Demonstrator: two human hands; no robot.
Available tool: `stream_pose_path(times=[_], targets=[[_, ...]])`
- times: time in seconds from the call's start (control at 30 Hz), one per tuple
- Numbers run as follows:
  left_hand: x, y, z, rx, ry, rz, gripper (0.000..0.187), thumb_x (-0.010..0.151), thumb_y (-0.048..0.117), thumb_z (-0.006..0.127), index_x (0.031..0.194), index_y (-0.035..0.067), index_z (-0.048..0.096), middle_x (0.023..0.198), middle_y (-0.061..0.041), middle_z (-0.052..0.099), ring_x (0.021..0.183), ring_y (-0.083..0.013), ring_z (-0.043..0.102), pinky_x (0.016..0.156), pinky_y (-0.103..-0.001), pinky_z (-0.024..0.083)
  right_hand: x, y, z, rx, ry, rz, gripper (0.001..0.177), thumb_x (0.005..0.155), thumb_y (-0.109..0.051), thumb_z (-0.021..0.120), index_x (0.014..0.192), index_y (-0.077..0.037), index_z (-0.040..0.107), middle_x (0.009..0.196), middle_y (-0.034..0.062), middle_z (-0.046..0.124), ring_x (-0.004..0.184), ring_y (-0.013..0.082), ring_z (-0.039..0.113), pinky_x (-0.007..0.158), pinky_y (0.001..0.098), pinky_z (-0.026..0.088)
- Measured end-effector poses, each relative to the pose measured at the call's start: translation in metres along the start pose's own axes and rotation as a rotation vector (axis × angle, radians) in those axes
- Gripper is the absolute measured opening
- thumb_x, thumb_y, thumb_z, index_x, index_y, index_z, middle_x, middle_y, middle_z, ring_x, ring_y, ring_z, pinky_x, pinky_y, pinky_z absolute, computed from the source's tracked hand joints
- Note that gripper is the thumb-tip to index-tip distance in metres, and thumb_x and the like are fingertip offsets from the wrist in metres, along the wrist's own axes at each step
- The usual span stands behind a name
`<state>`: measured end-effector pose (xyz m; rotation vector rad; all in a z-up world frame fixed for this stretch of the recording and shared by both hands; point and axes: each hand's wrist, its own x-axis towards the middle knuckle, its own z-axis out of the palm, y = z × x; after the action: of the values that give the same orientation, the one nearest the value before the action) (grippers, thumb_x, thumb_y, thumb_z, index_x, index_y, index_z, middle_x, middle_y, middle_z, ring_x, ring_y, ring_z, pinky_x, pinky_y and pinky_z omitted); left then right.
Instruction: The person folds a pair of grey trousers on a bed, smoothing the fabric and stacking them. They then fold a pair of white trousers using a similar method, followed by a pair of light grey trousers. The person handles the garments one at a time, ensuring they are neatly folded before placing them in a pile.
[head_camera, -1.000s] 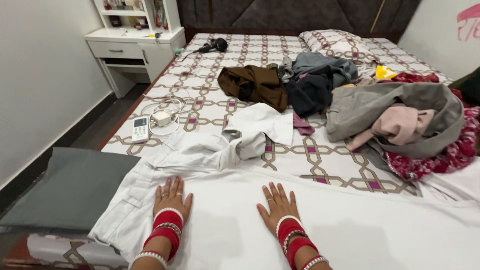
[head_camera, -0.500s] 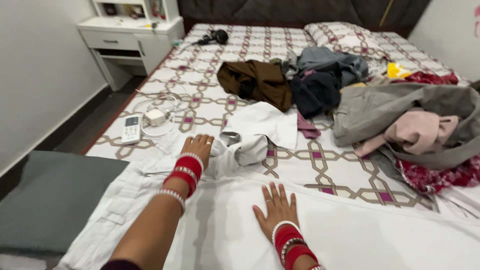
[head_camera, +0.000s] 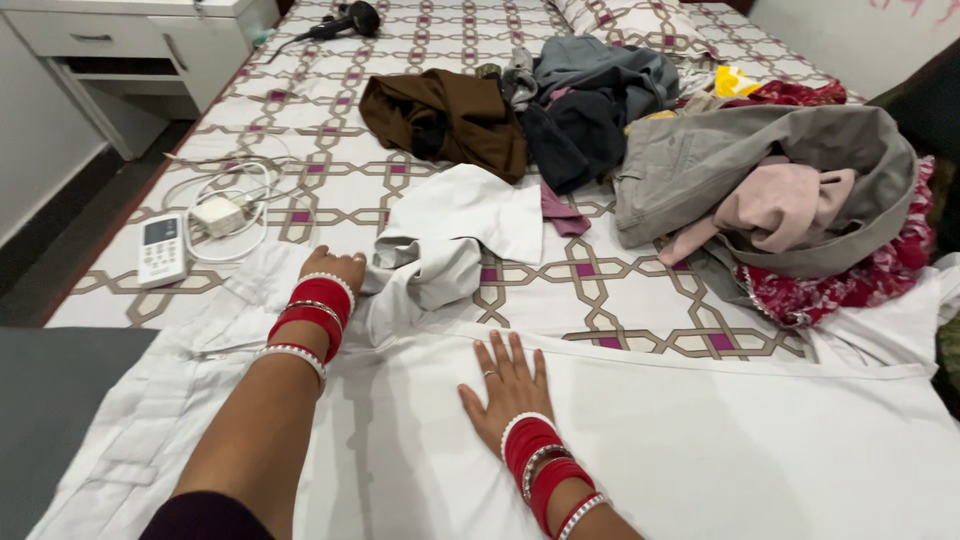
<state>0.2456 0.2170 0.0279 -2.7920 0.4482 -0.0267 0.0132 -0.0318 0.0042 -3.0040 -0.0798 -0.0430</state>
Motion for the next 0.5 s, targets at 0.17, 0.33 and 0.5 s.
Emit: stream_pose_path(times=[0.17,0.33,0.5], targets=[[-0.08,-0.02,-0.065,-0.151,0.297,-0.135,0.035,0.088,0.01,0.062,0.123,0.01,0.061,0.101,-0.013,0.076,0.093,-0.0284,0.074,0.087,-0.042,0.054,0.002,-0.003,-0.004,-0.086,-0.122,0.033,0.073,0.1,-0.059,0.027,0.162,-0.023,0.013,0.171,0.0024,0.002,0.156,0.0231,-0.003,0.125,0.0503,-0.001],[-0.174,-0.024,-0.085,-0.1,0.38,0.022,0.034,0.09,0.023,0.066,0.121,0.01,0.061,0.084,-0.013,0.075,0.075,-0.031,0.073,0.083,-0.043,0.054,0.0,-0.009,-0.015,-0.148,-0.186,0.048,0.074,0.101,-0.061,0.018,0.164,-0.025,0.005,0.172,-0.0004,-0.005,0.157,0.0212,-0.006,0.126,0.0486,0.0],[-0.243,-0.002,-0.034,-0.038,0.381,0.225,0.041,0.081,0.019,0.069,0.119,0.01,0.06,0.091,-0.013,0.073,0.085,-0.0315,0.07,0.086,-0.045,0.05,-0.005,-0.007,-0.011,-0.224,-0.263,0.084,0.068,0.106,-0.061,0.017,0.161,-0.022,0.019,0.175,0.0025,-0.003,0.161,0.0214,-0.005,0.129,0.0468,0.002]])
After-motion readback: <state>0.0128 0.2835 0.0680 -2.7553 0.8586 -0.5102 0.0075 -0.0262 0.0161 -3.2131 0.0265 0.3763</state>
